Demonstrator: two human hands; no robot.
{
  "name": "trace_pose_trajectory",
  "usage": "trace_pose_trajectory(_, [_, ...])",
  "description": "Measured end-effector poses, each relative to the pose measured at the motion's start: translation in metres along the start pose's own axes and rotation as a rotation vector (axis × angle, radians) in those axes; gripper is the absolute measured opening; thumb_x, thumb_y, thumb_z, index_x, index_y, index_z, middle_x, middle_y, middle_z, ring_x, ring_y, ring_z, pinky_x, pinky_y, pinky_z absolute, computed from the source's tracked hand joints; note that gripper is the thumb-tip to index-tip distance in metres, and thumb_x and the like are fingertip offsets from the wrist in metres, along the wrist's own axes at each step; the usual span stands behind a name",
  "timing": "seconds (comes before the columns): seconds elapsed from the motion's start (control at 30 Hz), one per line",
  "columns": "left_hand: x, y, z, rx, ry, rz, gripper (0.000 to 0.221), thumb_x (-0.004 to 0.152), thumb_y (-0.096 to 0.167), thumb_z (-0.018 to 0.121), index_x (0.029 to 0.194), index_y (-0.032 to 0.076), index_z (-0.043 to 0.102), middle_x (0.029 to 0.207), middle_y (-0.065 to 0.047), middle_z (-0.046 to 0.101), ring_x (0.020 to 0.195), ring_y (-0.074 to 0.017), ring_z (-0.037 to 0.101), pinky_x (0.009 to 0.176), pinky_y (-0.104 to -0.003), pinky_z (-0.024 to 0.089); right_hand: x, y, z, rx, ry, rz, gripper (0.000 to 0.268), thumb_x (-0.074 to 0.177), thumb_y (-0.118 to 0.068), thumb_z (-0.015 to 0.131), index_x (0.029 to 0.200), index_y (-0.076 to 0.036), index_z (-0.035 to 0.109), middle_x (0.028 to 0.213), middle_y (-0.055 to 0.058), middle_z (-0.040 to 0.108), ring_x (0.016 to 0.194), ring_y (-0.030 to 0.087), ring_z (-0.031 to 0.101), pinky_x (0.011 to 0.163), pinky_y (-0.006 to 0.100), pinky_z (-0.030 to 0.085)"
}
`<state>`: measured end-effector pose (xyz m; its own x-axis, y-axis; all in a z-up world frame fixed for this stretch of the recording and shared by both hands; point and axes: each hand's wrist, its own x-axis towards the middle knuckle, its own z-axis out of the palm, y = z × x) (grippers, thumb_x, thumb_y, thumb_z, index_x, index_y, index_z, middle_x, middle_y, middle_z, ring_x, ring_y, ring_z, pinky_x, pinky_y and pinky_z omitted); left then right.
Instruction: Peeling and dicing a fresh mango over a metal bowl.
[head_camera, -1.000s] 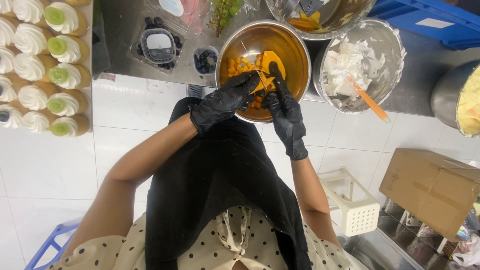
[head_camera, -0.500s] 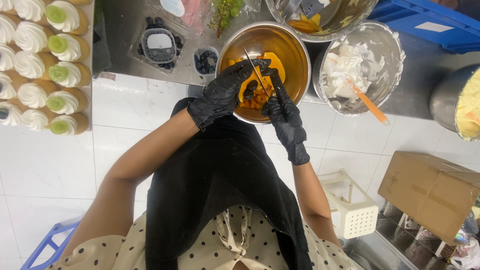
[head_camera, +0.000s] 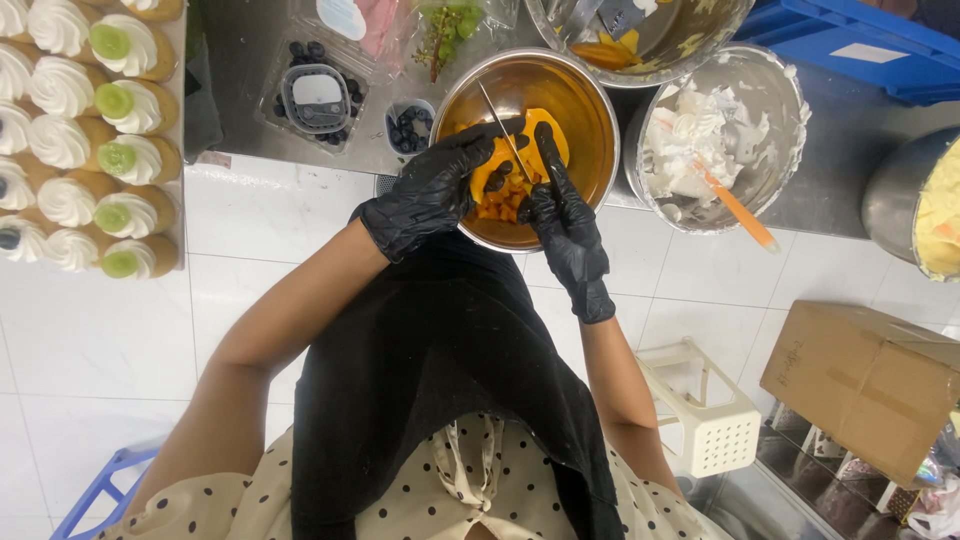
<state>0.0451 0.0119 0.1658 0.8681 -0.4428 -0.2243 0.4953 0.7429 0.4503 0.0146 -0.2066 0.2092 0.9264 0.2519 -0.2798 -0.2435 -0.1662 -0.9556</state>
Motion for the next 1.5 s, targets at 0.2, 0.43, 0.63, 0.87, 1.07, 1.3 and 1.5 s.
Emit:
trace_pose_trajectory(0.2, [-0.008, 0.02, 0.017, 0.13, 0.099, -0.042, 0.042, 0.106, 0.014, 0.058, 0.146, 0.001, 0.055, 0.143, -0.011, 0.059, 0.128, -0.017, 0.059, 0.108, -0.029, 0.053, -0.007, -0.016, 0.006, 0.033, -0.031, -0.088, 0.049, 0.114, -0.014, 0.051, 0.162, -0.016, 0.04, 0.147, -0.006, 0.056, 0.091, 0.004, 0.051, 0.087, 0.021, 0.052])
trace_pose_trajectory(0.43, [-0.009, 0.02, 0.017, 0.026, 0.095, -0.046, 0.041, 0.106, 0.015, 0.059, 0.145, 0.003, 0.056, 0.142, -0.009, 0.06, 0.126, -0.0163, 0.06, 0.105, -0.029, 0.055, -0.007, -0.033, 0.016, -0.136, 0.031, -0.064, 0.051, 0.112, -0.01, 0.051, 0.161, -0.017, 0.038, 0.148, -0.006, 0.055, 0.101, 0.003, 0.051, 0.092, 0.02, 0.048])
trace_pose_trajectory(0.63, [-0.007, 0.009, -0.001, 0.114, 0.102, -0.024, 0.04, 0.106, 0.015, 0.059, 0.143, 0.002, 0.057, 0.139, -0.008, 0.062, 0.125, -0.016, 0.061, 0.105, -0.03, 0.055, -0.009, -0.028, 0.015, -0.164, 0.081, 0.03, 0.052, 0.113, -0.011, 0.051, 0.162, -0.021, 0.039, 0.113, -0.006, 0.062, 0.091, 0.004, 0.049, 0.086, 0.019, 0.047])
trace_pose_trajectory(0.87, [-0.011, 0.01, 0.008, 0.021, 0.084, -0.025, 0.042, 0.104, 0.014, 0.065, 0.141, -0.002, 0.057, 0.136, -0.008, 0.065, 0.126, -0.0186, 0.061, 0.109, -0.03, 0.054, -0.007, -0.009, 0.012, -0.455, 0.094, -0.26, 0.052, 0.108, -0.003, 0.053, 0.158, -0.013, 0.044, 0.145, 0.012, 0.06, 0.126, 0.015, 0.056, 0.104, 0.032, 0.047])
trace_pose_trajectory(1.07, [-0.007, 0.0, 0.0, 0.169, 0.107, -0.036, 0.044, 0.104, 0.016, 0.062, 0.145, 0.0, 0.055, 0.14, -0.008, 0.063, 0.126, -0.0164, 0.061, 0.106, -0.029, 0.053, 0.0, -0.004, 0.018, -0.26, 0.158, 0.002, 0.052, 0.108, -0.006, 0.056, 0.158, -0.016, 0.047, 0.11, 0.003, 0.072, 0.097, 0.008, 0.06, 0.091, 0.027, 0.054])
trace_pose_trajectory(1.3, [-0.002, 0.0, -0.015, 0.19, 0.172, 0.013, 0.044, 0.104, 0.015, 0.061, 0.145, 0.001, 0.055, 0.14, -0.009, 0.062, 0.123, -0.0165, 0.06, 0.104, -0.031, 0.052, -0.007, -0.004, 0.008, -0.07, -0.028, 0.094, 0.053, 0.11, -0.006, 0.055, 0.161, -0.017, 0.047, 0.106, -0.003, 0.062, 0.089, 0.005, 0.052, 0.087, 0.022, 0.05])
trace_pose_trajectory(1.5, [-0.002, -0.005, -0.005, 0.196, -0.004, 0.067, 0.04, 0.108, 0.017, 0.059, 0.144, -0.001, 0.058, 0.144, -0.009, 0.062, 0.13, -0.0152, 0.061, 0.114, -0.028, 0.05, 0.001, 0.008, 0.012, -0.144, 0.005, -0.092, 0.051, 0.11, -0.006, 0.055, 0.159, -0.013, 0.043, 0.147, 0.002, 0.059, 0.111, 0.008, 0.058, 0.101, 0.026, 0.05])
